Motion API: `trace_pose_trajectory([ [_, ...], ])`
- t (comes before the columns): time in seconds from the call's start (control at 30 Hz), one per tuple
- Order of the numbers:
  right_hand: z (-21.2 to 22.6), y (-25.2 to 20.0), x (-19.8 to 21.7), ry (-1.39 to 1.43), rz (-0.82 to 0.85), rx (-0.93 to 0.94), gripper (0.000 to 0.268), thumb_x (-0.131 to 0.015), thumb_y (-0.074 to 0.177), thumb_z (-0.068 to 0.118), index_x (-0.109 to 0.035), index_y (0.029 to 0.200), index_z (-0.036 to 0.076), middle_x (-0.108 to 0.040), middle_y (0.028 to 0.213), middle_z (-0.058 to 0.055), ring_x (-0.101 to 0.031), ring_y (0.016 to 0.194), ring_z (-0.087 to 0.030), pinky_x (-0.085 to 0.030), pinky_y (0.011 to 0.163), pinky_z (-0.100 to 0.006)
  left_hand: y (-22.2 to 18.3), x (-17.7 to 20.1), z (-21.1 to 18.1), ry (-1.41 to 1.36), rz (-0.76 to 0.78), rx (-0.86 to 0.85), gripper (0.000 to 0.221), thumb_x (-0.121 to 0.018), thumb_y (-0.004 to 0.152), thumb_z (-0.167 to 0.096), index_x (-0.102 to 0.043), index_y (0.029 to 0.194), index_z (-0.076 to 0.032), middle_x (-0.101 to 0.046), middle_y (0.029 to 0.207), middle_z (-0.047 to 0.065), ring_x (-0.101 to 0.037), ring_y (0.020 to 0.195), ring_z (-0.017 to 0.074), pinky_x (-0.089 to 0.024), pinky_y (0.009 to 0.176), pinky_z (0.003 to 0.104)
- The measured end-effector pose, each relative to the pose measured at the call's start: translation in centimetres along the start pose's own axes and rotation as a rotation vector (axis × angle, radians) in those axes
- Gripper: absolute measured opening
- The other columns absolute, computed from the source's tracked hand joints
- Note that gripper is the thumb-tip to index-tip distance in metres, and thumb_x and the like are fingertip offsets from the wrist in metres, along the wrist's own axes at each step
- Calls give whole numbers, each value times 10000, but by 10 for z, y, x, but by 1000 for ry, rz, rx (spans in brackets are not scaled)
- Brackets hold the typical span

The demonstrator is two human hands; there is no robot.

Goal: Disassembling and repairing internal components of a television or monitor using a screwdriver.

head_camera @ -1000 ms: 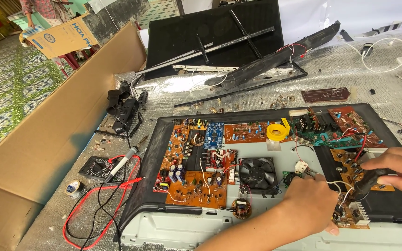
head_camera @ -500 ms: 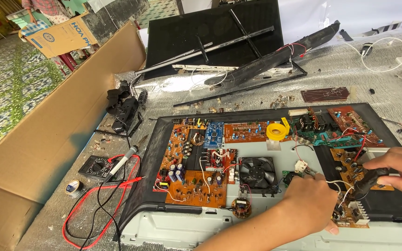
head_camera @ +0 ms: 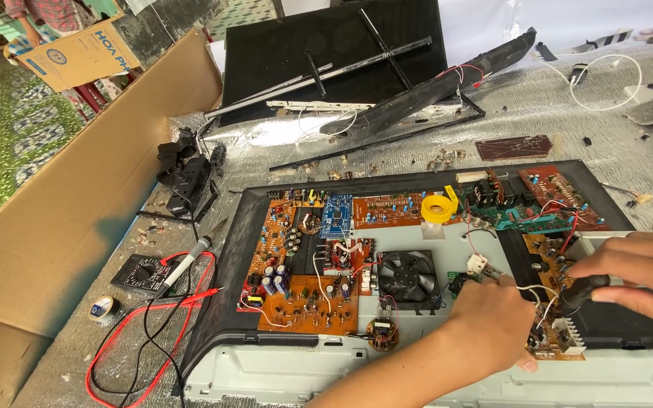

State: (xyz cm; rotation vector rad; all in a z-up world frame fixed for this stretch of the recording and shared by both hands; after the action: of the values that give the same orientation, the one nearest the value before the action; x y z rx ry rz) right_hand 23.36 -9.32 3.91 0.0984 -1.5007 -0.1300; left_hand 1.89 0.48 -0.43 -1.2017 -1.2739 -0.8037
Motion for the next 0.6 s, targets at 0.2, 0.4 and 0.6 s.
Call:
trace_pose_trajectory([
  [0.2,-6,2,-5,-2,131,-316,376,-734,741,556,-772,1114,518,-870,914,288,-839,893,68,-718,748,-129,-2,1,1,-11,-8,-3,685,-699,722,-623,-737,1204,-138,-636,1165,140,-671,983,286,-541,763,402],
  [0.4,3,2,6,96,-33,65,362,-611,855,438,-745,1191,433,-861,993,218,-845,889,-75,-619,781,-284,-1,1,0,-8,47,-1,709,-705,734,-620,-733,1225,-110,-624,1245,176,-675,1008,303,-545,784,411],
  [0.6,-1,7,18,-84,98,-159,363,-723,760,558,-756,1120,541,-847,833,247,-802,614,-48,-616,717,-248,-7,11,3,-42,26,-30,666,-718,740,-599,-739,1183,-102,-619,1203,169,-659,1000,321,-533,784,437],
])
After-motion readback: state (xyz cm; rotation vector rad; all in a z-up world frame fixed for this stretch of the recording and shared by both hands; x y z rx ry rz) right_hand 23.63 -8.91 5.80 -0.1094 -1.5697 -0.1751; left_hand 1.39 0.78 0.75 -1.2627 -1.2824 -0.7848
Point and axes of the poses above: each hand's wrist, its own y-axis towards the middle knuckle, its own x-axis out of the back of the hand, z = x × y, the point moved 2 cm from there along y, towards the middle knuckle
